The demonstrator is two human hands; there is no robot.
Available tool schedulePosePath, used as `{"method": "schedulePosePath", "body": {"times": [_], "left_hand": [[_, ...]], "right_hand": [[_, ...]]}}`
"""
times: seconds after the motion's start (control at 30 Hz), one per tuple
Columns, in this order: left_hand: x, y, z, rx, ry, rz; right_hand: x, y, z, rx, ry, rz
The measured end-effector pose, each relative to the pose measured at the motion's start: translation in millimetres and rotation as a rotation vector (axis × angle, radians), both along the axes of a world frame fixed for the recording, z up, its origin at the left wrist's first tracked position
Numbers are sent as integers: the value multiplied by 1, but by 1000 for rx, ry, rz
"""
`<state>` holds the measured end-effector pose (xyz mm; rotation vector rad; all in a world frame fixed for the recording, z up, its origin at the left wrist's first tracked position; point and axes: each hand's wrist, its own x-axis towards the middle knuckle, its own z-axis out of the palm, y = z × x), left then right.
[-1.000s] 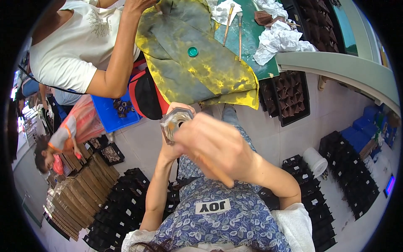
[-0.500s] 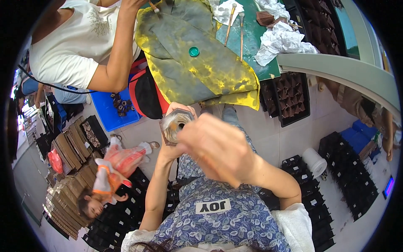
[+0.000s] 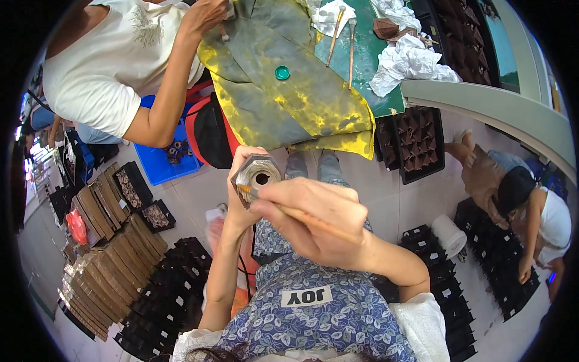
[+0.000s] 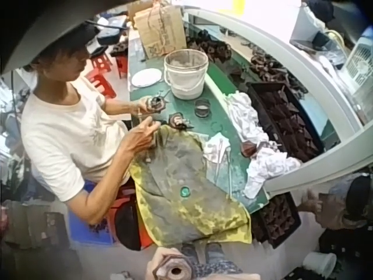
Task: Applying a coating or paint to small molded parts using a paintbrush on a workbench.
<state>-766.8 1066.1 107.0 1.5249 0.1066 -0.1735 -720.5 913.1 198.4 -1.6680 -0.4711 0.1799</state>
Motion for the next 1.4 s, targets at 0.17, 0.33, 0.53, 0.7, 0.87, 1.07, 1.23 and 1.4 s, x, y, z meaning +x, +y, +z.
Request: {"method": "schedulePosePath", "body": {"times": [0.17,0.33,0.53,0.7,0.87,1.07,1.23,1.4], "left_hand": [[-4,2,-2,-55,-4,58],[-5,-1,-4,-176,37,108],[-4,-2,-2,-292,45,96],[-5,-5,-6,-407,37,55],[-6,-5,1,-276,77,-28],[-6,-7,1,-292,35,-86],[-9,-1,-3,-415,121,-133],[-11,-2,-10,-430,102,-202]], "right_hand": [[2,-1,2,-34,33,14],[-2,3,1,-34,42,-5],[0,6,1,10,36,-14],[3,11,-5,43,-97,0],[13,0,-2,4,-37,110],[18,-4,-5,64,-47,133],[21,-9,-2,84,28,275],[20,-8,-13,44,-191,211]]}}
